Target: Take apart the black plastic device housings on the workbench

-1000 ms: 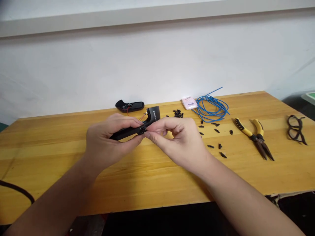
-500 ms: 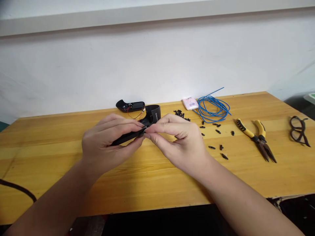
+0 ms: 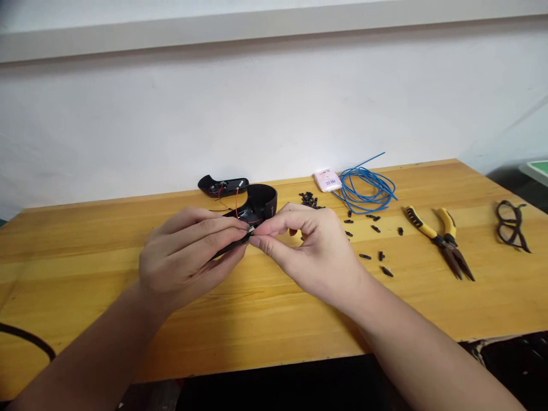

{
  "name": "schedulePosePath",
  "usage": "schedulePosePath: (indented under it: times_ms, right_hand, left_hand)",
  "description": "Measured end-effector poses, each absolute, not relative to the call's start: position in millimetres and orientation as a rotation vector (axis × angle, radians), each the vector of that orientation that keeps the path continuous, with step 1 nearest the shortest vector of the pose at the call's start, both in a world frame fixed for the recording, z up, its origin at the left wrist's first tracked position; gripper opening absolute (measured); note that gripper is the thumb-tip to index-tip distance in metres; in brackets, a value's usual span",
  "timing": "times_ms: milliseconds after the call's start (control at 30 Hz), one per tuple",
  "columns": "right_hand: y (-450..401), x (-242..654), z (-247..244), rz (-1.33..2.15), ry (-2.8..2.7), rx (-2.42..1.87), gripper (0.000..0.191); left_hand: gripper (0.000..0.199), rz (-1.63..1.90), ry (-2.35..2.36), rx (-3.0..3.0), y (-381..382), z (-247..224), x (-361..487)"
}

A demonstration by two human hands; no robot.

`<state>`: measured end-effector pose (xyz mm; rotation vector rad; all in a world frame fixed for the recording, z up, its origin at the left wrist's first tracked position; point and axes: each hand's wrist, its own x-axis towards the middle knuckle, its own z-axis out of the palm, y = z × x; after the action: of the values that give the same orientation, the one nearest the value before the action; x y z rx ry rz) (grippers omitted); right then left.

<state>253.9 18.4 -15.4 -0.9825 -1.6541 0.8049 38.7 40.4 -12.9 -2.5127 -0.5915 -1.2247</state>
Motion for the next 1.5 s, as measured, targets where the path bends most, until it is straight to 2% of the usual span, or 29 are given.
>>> schedulePosePath:
  times_ms: [133, 233, 300, 400, 467, 667, 900, 1033, 1133, 1200, 1400, 1500]
  right_hand:
    - [18, 254, -17, 0.760, -1.672, -1.002, 0.005]
    - [19, 255, -21, 0.697, -1.664, -1.031, 0.013]
    - [21, 256, -25, 0.616, -1.625, -1.030, 0.029]
    - [24, 257, -31, 0.547, -1.590, -1.001, 0.064]
    - [24, 258, -33, 0.615, -1.625, -0.937, 0.075]
    - [28, 262, -31, 0.918, -1.760, -0.716, 0.070]
    - [29, 266, -33, 0.727, -1.767, -0.686, 0.072]
    - [29, 266, -37, 0.572, -1.814, -0.678, 0.072]
    - [31, 265, -41, 0.525, -1.838, -0.635, 0.071]
    - [32, 264, -43, 0.529, -1.827, -0.612, 0.070]
    - [32, 262, -43, 0.544, -1.802, -0.566, 0.067]
    - [30, 260, -40, 0.496, -1.782, -0.552, 0.066]
  left_hand:
    - [0.025, -1.223, -0.583, -2.510, 41, -12, 39]
    - [0.024, -1.241, -0.594, -2.524, 40, -11, 39]
    - [0.023, -1.276, -0.622, -2.538, 39, -9, 39]
    - [0.022, -1.314, -0.650, -2.578, 37, -6, 39]
    - [0.020, -1.334, -0.664, -2.594, 35, -5, 39]
    - [0.023, -1.332, -0.637, -2.638, 31, -2, 40]
    - [0.029, -1.297, -0.624, -2.616, 30, -1, 38]
    - [0.049, -1.236, -0.726, -2.643, 36, -4, 35]
    - [0.070, -1.110, -0.851, -2.908, 40, -4, 31]
    - [0.075, -1.031, -0.886, -3.074, 40, -2, 29]
    - [0.050, -1.088, -0.639, -3.059, 41, 0, 26]
    - [0.045, -1.122, -0.571, -2.935, 42, -3, 25]
